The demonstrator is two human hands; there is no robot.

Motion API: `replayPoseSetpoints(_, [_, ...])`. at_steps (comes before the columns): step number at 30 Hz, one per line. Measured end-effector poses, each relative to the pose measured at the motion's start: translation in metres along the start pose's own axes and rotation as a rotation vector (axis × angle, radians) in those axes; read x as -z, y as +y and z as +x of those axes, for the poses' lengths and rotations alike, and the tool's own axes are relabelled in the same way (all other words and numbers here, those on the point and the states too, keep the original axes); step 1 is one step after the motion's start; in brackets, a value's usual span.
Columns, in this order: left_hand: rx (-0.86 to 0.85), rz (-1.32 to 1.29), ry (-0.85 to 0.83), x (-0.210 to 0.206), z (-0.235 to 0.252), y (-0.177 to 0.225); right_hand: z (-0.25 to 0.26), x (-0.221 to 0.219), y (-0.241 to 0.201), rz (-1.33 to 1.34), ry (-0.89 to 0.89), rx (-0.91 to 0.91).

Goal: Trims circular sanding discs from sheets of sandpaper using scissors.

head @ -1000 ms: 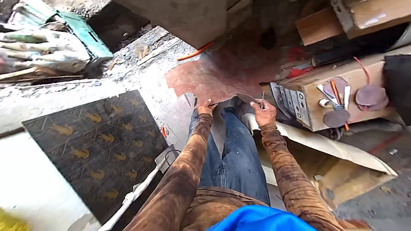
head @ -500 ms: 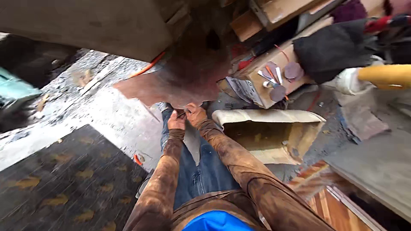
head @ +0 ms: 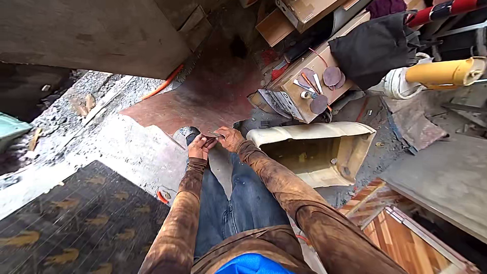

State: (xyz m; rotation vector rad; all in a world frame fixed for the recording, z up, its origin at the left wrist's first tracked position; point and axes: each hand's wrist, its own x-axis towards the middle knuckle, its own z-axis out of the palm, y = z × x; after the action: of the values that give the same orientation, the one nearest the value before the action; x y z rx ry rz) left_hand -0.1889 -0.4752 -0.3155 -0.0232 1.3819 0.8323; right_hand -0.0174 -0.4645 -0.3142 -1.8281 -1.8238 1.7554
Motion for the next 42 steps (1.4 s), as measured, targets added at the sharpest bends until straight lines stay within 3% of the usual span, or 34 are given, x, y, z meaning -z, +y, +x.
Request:
replayPoseSetpoints(4, [0.129, 0.152, -0.060, 0.006, 0.008, 0.005, -0.007, 0.000, 0.009, -0.007, -0.022, -0.061])
replayPoseSetpoints(9, [0.232, 0.300, -0.116, 0.025, 0.016, 0.006, -0.011, -0.013, 0.016, 0.062, 0.064, -0.004])
replayPoseSetpoints(18, [0.378, 0.262, -0.030, 0.051, 0.025, -0.012, -0.025, -0.040, 0.018, -0.091, 0.008, 0.025])
replayPoseSetpoints(26, [0.292, 0.443, 0.038, 0.057, 0.021, -0.031, -0.017, -0.043, 0.020, -0.029, -0.120, -0.056])
replayPoseSetpoints(32, [0.228, 0.246, 0.095, 0.061, 0.023, -0.037, 0.012, -0.051, 0.029, -0.092, -0.139, -0.005])
replayPoseSetpoints(36, [0.292, 0.351, 0.161, 0.064, 0.034, -0.034, 0.028, -0.055, 0.030, -0.115, -0.197, 0.018])
replayPoseSetpoints(40, [0.188, 0.443, 0.082, 0.062, 0.032, -0.031, 0.031, -0.058, 0.030, -0.132, -0.225, 0.044])
replayPoseSetpoints(42, [0.188, 0.467, 0.134, 0.061, 0.032, -0.035, 0.031, -0.059, 0.033, -0.105, -0.243, 0.051])
